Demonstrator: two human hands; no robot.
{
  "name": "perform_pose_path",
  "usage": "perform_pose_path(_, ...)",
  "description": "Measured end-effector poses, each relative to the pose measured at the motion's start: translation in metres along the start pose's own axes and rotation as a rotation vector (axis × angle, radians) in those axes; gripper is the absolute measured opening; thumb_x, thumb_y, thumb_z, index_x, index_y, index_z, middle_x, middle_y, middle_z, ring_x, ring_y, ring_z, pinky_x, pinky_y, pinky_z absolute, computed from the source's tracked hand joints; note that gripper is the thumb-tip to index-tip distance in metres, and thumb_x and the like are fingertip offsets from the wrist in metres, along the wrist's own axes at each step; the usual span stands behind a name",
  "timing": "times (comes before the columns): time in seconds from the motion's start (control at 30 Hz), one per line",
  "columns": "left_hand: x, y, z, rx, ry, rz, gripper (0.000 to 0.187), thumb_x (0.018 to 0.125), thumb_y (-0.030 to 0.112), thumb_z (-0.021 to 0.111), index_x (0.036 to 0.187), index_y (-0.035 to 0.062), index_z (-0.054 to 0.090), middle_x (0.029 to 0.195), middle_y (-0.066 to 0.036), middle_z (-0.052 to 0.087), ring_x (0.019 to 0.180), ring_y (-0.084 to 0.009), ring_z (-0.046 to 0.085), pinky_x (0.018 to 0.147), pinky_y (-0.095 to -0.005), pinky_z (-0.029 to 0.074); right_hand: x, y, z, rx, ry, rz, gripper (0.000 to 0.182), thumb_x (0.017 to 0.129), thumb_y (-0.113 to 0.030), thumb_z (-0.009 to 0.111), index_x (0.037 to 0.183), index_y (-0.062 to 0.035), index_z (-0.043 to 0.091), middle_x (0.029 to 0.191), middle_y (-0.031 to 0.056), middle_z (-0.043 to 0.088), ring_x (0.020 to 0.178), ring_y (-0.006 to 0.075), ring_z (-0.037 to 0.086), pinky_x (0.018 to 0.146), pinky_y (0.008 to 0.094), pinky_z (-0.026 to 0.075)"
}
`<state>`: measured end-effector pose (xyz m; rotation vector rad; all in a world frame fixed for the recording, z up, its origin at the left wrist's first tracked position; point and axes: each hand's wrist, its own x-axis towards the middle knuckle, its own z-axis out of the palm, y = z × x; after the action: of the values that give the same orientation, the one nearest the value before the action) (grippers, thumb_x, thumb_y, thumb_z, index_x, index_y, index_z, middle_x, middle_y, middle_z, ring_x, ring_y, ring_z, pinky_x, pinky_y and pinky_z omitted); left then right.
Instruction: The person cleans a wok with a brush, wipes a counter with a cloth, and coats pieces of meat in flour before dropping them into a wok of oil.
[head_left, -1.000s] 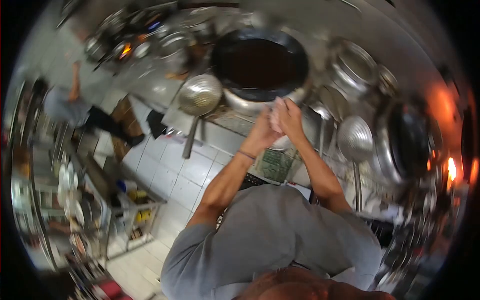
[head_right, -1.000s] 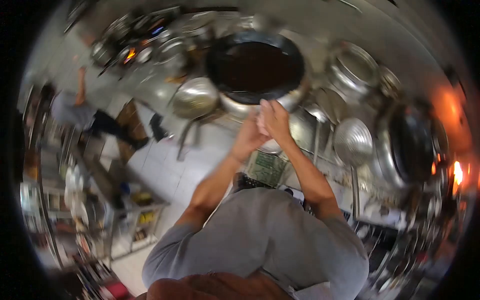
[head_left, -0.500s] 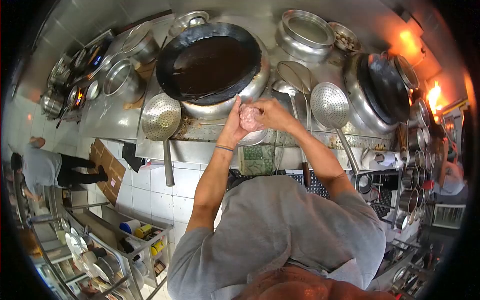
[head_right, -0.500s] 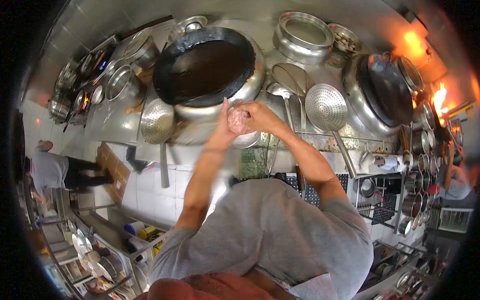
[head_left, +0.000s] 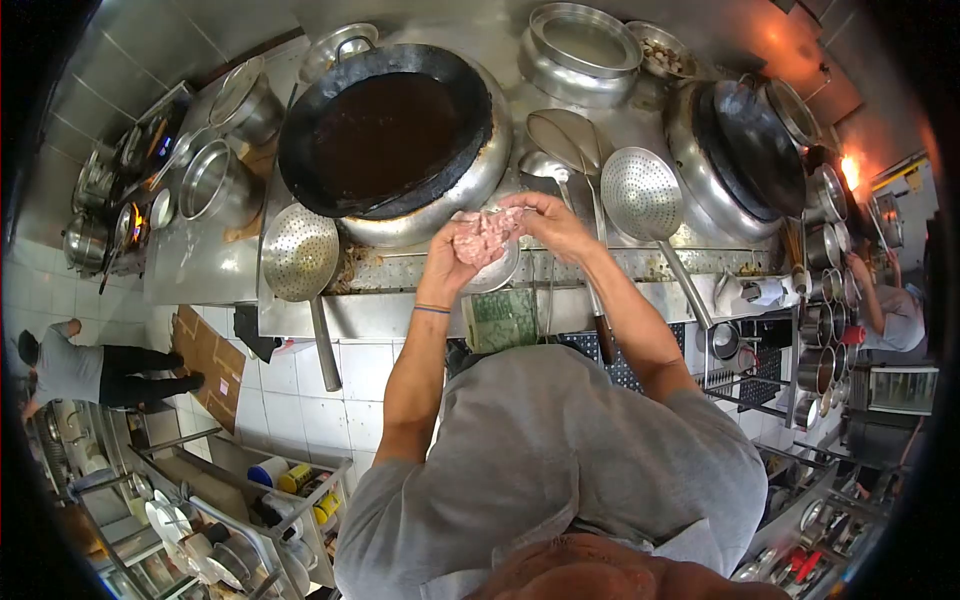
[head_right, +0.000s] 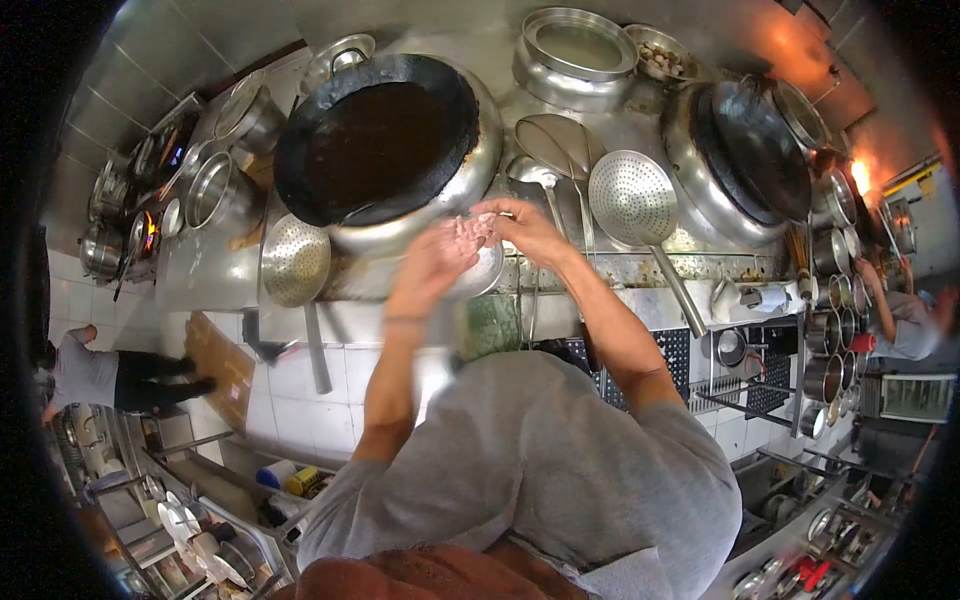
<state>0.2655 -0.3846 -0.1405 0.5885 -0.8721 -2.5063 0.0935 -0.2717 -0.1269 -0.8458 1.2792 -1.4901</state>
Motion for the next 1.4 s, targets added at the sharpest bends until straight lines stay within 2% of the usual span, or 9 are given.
perform_pose_path(0.23, -0.028, 0.0, 0.005, 0.022, 0.021, 0.162, 0.036, 0.084, 0.023, 0.058, 0.114, 0.0034, 0.061, 0.114, -0.014, 0.066, 0.105, -0.0351, 0.064, 0.082, -0.0456, 0.054, 0.016, 0.052, -0.021, 1.09, 0.01, 0.245, 0.013, 0.092, -0.008, 0.048, 0.087, 0.0007, 0.057, 0.106, 0.0195, 0.063, 0.087, 0.0235, 0.06, 0.082, 0.0357, 0.053)
perform_pose_path(0.33, -0.042, 0.004, 0.0, -0.066, 0.063, 0.162, 0.038, 0.085, 0.023, 0.057, 0.117, 0.0026, 0.059, 0.117, -0.015, 0.065, 0.108, -0.0372, 0.062, 0.084, -0.0449, 0.054, 0.011, 0.055, 0.002, 1.018, 0.07, 0.359, 0.014, 0.09, -0.007, 0.051, 0.086, 0.0033, 0.059, 0.115, 0.0221, 0.061, 0.084, 0.0249, 0.061, 0.087, 0.0377, 0.054)
perform_pose_path(0.57, -0.057, -0.003, -0.056, -0.464, 0.097, 0.091, 0.039, 0.09, 0.023, 0.058, 0.126, 0.0069, 0.055, 0.122, -0.016, 0.062, 0.112, -0.0383, 0.06, 0.088, -0.0476, 0.052, 0.027, 0.055, 0.004, 0.563, -0.235, 0.385, 0.023, 0.098, -0.028, 0.056, 0.085, -0.0098, 0.062, 0.072, 0.0011, 0.054, 0.066, 0.0108, 0.052, 0.062, 0.0285, 0.044)
perform_pose_path(0.73, -0.099, 0.025, -0.043, -0.701, -0.082, 0.162, 0.049, 0.092, 0.029, 0.061, 0.136, 0.0117, 0.049, 0.135, -0.017, 0.054, 0.122, -0.0384, 0.054, 0.096, -0.0535, 0.049, 0.067, -0.029, 0.062, -0.922, 0.205, -0.515, 0.028, 0.101, -0.025, 0.053, 0.085, -0.0021, 0.059, 0.064, 0.0076, 0.049, 0.062, 0.0246, 0.054, 0.063, 0.0394, 0.046)
perform_pose_path(0.8, -0.104, 0.029, -0.044, -0.56, -0.094, 0.244, 0.051, 0.092, 0.034, 0.062, 0.137, 0.0115, 0.048, 0.139, -0.016, 0.051, 0.127, -0.0389, 0.05, 0.099, -0.0574, 0.046, 0.12, -0.051, 0.07, -0.924, 0.152, -1.083, 0.02, 0.096, -0.015, 0.054, 0.089, 0.0034, 0.059, 0.072, 0.0145, 0.053, 0.07, 0.0343, 0.056, 0.073, 0.0436, 0.048)
perform_pose_path(0.97, -0.091, 0.02, -0.059, -0.663, -0.128, 0.243, 0.049, 0.093, 0.034, 0.061, 0.135, 0.0102, 0.05, 0.138, -0.017, 0.052, 0.128, -0.0403, 0.05, 0.103, -0.0619, 0.043, 0.222, -0.033, 0.004, -1.381, -0.207, -0.398, 0.03, 0.087, -0.004, 0.061, 0.117, 0.0025, 0.063, 0.117, 0.023, 0.063, 0.11, 0.0366, 0.06, 0.097, 0.0405, 0.046)
perform_pose_path(1.07, -0.089, 0.024, -0.044, -0.678, -0.112, 0.149, 0.044, 0.093, 0.029, 0.059, 0.132, 0.0085, 0.052, 0.132, -0.016, 0.057, 0.123, -0.0398, 0.054, 0.102, -0.0593, 0.046, 0.185, -0.064, 0.012, -1.35, -0.106, -0.497, 0.042, 0.085, -0.007, 0.066, 0.126, -0.0005, 0.061, 0.122, 0.0239, 0.062, 0.115, 0.039, 0.059, 0.099, 0.0411, 0.047)
perform_pose_path(1.3, -0.042, 0.003, -0.059, -0.108, 0.013, 0.2, 0.044, 0.084, -0.001, 0.066, 0.127, 0.0012, 0.053, 0.107, -0.014, 0.068, 0.085, -0.0246, 0.07, 0.063, -0.0391, 0.063, 0.059, -0.041, 0.06, -0.956, -0.45, -0.158, 0.043, 0.093, -0.023, 0.068, 0.131, -0.0047, 0.06, 0.105, 0.0097, 0.069, 0.087, 0.0149, 0.064, 0.078, 0.0322, 0.053)
perform_pose_path(1.4, -0.028, 0.002, -0.037, 0.444, 0.023, 0.545, 0.044, 0.082, -0.005, 0.067, 0.124, -0.0001, 0.054, 0.105, -0.013, 0.068, 0.085, -0.0221, 0.069, 0.065, -0.0365, 0.062, 0.048, 0.004, 0.051, -0.776, -0.375, -0.192, 0.035, 0.092, -0.016, 0.067, 0.123, -0.0008, 0.062, 0.086, 0.0043, 0.065, 0.074, 0.0104, 0.059, 0.063, 0.0291, 0.052)
